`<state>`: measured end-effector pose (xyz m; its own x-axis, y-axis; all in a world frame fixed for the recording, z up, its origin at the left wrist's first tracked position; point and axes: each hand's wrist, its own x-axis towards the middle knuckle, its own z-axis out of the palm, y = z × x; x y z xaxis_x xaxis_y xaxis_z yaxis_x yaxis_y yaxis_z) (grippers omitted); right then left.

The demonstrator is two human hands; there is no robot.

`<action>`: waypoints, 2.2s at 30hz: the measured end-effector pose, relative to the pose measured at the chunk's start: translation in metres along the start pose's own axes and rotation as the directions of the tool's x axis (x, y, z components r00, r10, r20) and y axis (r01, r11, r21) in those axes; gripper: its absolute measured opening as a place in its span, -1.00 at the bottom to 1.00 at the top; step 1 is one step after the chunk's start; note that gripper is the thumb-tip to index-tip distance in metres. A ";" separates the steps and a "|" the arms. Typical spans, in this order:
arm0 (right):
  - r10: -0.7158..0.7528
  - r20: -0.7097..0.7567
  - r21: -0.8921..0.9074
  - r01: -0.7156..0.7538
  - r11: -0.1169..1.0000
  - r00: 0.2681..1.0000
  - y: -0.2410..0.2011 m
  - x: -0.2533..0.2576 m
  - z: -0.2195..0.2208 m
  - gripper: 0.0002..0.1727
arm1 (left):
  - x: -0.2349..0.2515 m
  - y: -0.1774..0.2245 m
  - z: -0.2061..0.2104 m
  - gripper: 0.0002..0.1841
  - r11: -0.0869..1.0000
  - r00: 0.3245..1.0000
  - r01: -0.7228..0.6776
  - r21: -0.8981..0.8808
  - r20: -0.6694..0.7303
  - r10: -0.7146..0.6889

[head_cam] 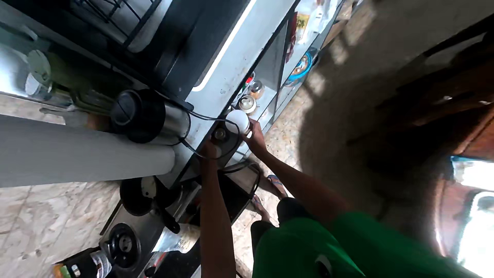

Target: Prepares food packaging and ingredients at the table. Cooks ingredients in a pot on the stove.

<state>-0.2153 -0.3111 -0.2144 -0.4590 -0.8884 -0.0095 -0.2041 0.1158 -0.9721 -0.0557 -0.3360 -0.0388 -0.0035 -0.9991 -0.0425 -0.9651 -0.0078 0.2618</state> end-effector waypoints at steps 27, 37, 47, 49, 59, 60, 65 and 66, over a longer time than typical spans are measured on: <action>-0.263 0.578 -0.027 0.340 0.940 0.772 -0.113 -0.136 -0.057 -0.14 | -0.186 -0.008 -0.043 -0.30 0.886 0.935 -0.183 -0.426 -0.353 0.024; -0.086 0.787 0.061 0.062 0.996 0.612 -0.187 -0.193 -0.051 -0.23 | -0.204 -0.047 -0.074 -0.26 0.198 0.982 -0.173 -0.965 -0.153 0.110; -0.198 0.724 0.026 0.261 0.965 0.661 -0.228 -0.249 0.004 -0.13 | -0.219 -0.097 -0.132 -0.52 0.250 0.973 -0.162 -0.954 -0.197 -0.119; -0.247 0.742 0.007 0.361 0.933 0.624 -0.236 -0.252 0.013 -0.16 | -0.220 -0.118 -0.162 -0.62 0.232 0.985 0.004 -0.973 -0.036 -0.170; -0.274 0.802 -0.074 0.544 0.836 0.530 -0.304 -0.267 0.055 -0.22 | -0.206 -0.225 -0.214 -0.25 0.130 0.990 0.141 -0.982 0.143 0.008; -0.277 0.769 -0.093 0.529 0.843 0.576 -0.313 -0.266 0.061 -0.22 | -0.208 -0.235 -0.212 -0.22 0.101 0.998 0.060 -0.993 0.055 -0.042; -0.153 0.643 -0.361 0.473 0.804 0.751 -0.354 -0.242 0.101 -0.20 | -0.239 -0.288 -0.188 -0.32 0.179 0.977 -0.072 -0.981 -0.105 -0.184; -0.195 0.630 -0.385 0.521 0.762 0.752 -0.357 -0.235 0.110 -0.21 | -0.248 -0.297 -0.180 -0.35 0.213 0.981 -0.049 -0.976 -0.086 -0.171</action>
<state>0.0609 -0.1928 0.1091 0.2398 -0.9702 0.0343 -0.7275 -0.2030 -0.6553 0.2793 -0.0934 0.0680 0.1845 -0.9828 -0.0035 0.0503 0.0058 0.9987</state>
